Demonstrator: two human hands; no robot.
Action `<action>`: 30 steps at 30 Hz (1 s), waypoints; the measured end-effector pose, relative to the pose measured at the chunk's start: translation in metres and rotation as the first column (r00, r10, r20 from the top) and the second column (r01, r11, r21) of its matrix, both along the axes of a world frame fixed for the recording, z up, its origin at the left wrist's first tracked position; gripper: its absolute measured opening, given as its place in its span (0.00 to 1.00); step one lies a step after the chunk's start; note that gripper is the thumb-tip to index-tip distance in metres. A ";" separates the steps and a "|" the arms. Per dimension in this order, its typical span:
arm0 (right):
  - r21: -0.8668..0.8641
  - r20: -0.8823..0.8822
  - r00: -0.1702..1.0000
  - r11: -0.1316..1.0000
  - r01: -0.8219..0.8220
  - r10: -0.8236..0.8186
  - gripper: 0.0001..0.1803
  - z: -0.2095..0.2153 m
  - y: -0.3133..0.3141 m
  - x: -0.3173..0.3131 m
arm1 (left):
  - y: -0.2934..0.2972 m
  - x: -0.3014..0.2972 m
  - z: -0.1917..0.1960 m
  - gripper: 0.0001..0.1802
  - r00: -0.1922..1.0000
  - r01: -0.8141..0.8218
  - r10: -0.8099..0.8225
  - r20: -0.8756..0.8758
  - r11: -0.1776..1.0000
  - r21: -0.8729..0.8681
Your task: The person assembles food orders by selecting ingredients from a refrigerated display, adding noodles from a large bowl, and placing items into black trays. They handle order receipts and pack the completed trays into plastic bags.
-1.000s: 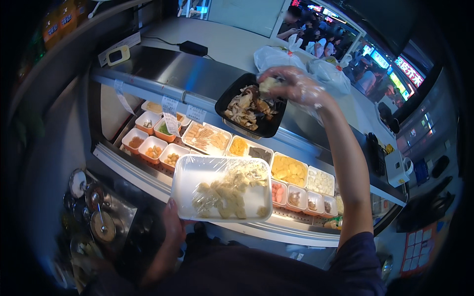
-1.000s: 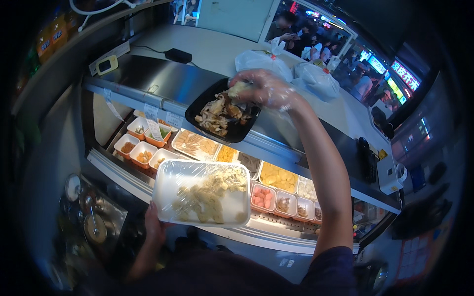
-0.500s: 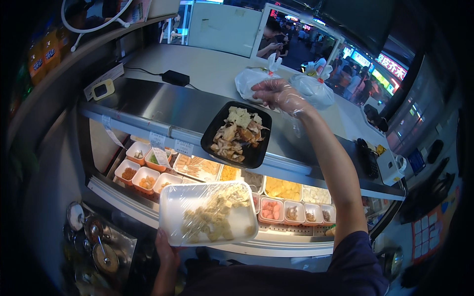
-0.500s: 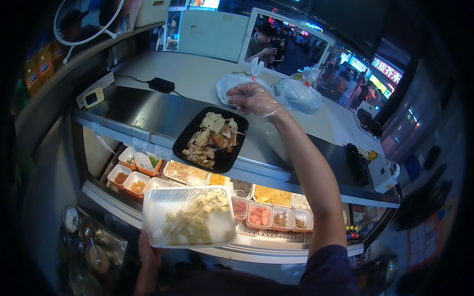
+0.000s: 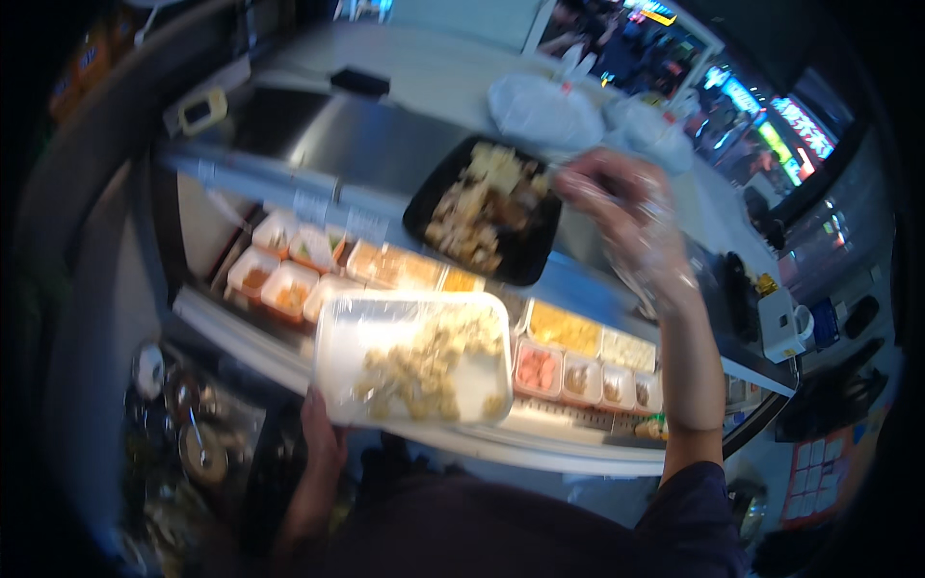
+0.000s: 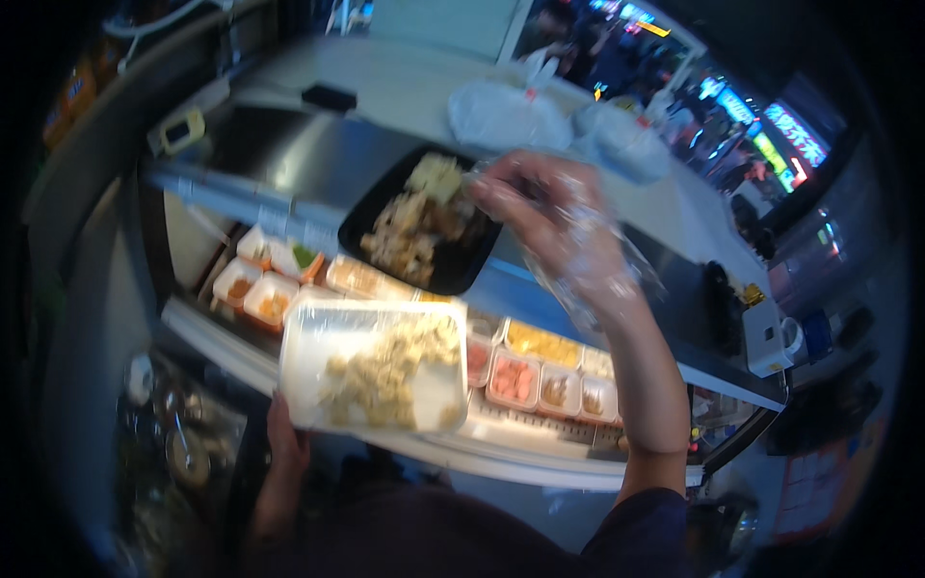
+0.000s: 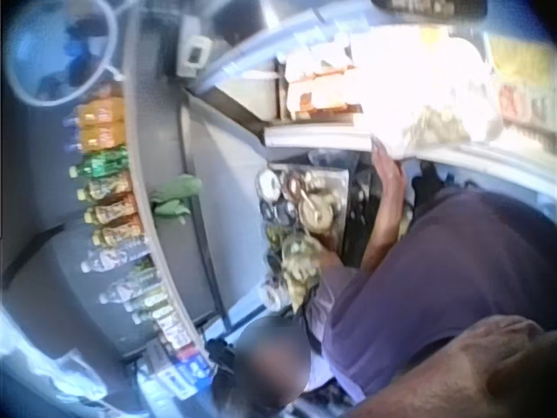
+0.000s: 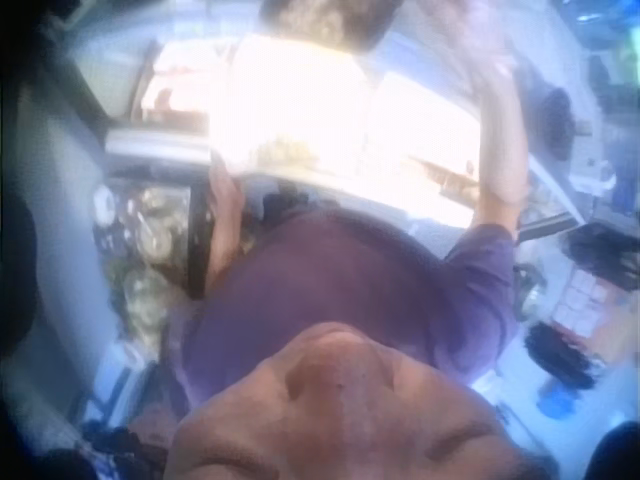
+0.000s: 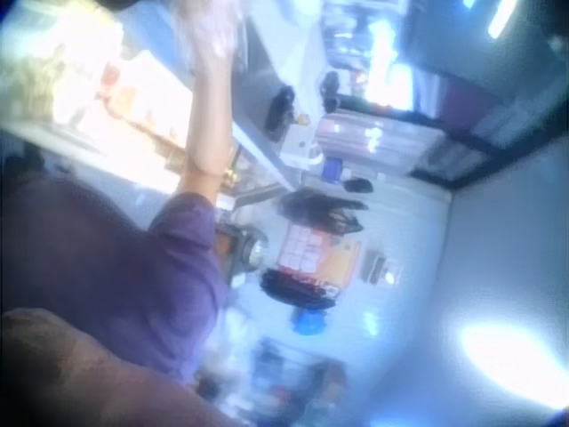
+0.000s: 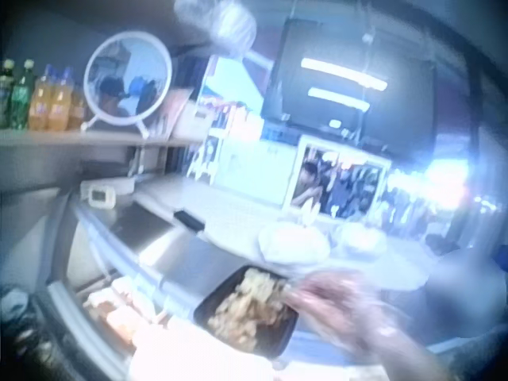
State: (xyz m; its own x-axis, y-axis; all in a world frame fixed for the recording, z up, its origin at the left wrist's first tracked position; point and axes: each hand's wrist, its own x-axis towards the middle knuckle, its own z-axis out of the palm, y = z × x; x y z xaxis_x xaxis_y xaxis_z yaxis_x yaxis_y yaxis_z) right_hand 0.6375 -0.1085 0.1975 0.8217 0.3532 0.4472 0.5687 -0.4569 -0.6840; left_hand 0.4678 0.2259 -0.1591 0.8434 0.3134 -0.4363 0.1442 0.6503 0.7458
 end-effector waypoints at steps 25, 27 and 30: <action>0.249 -0.571 0.737 0.932 -0.263 0.361 0.06 -0.249 -0.095 -0.142 | -0.057 -0.021 0.005 0.31 0.993 0.082 -0.069 -0.099 0.986 0.143; 0.048 -0.474 0.825 0.944 -0.327 0.310 0.04 -0.260 -0.103 -0.159 | -0.054 -0.016 0.000 0.32 0.991 0.118 -0.106 -0.084 0.982 0.146; -0.055 -0.396 0.868 0.936 -0.347 0.299 0.04 -0.271 -0.105 -0.167 | -0.055 -0.005 -0.004 0.31 0.988 0.149 -0.141 -0.060 0.977 0.154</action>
